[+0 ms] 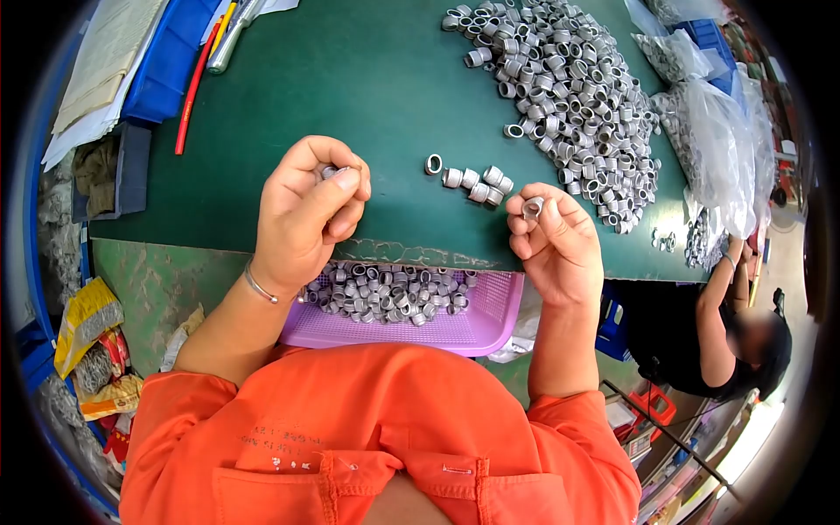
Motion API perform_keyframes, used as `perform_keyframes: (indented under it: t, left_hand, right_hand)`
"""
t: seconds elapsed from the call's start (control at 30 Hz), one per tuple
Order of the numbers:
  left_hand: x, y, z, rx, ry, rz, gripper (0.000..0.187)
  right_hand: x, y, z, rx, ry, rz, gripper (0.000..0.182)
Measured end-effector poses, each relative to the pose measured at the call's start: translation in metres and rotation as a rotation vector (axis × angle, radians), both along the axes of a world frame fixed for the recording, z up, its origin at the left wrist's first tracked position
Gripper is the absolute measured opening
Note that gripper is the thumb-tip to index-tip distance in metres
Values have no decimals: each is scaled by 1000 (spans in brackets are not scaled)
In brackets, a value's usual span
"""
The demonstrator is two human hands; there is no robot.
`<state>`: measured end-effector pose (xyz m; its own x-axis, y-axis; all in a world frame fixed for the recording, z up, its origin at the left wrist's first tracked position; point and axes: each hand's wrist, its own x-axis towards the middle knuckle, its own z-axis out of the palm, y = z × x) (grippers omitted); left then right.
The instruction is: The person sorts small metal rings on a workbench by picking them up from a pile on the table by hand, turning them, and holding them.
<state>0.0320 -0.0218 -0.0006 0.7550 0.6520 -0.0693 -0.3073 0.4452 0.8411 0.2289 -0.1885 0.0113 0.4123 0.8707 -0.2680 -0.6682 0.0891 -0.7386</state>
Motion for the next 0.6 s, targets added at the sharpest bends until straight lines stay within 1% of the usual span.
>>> perform_keyframes:
  t: [0.07,0.13,0.2,0.3,0.37,0.4,0.43,0.5,0.53,0.57,0.6]
  left_hand:
    - [0,0,0,2,1,2,9]
    - [0,0,1,3,4,4,9]
    - [-1,0,4,-57,-21,-7,6]
    - [-1,1,3,-58,-21,-10,6]
    - [0,0,2,-36,-5,-2,7]
    - [1,0,1,-13,12,7,8]
    - [1,0,0,-10,11,10,8]
    - [1,0,0,-6,2,9,8]
    - [0,0,1,-10,6,-1,8]
    - [0,0,1,-10,7,0,8]
    - [0,0,1,-17,6,-2,9]
  right_hand:
    - [2,-2,-5,92,120,54,22]
    - [0,-2,-2,97,135,42,20]
    - [-5,-1,3,101,152,30,18]
    - [-14,-1,8,86,132,-14,13]
    - [-19,-4,7,85,-27,21,15]
    - [-19,-6,3,110,-247,119,17]
    - [-25,-7,11,13,-461,195,17]
    - [-22,-2,16,34,-1014,243,19]
    - [-20,0,18,-66,-1223,149,22]
    - [-14,7,13,-87,-1483,-9,22]
    - [-14,12,12,-207,-1558,-91,21]
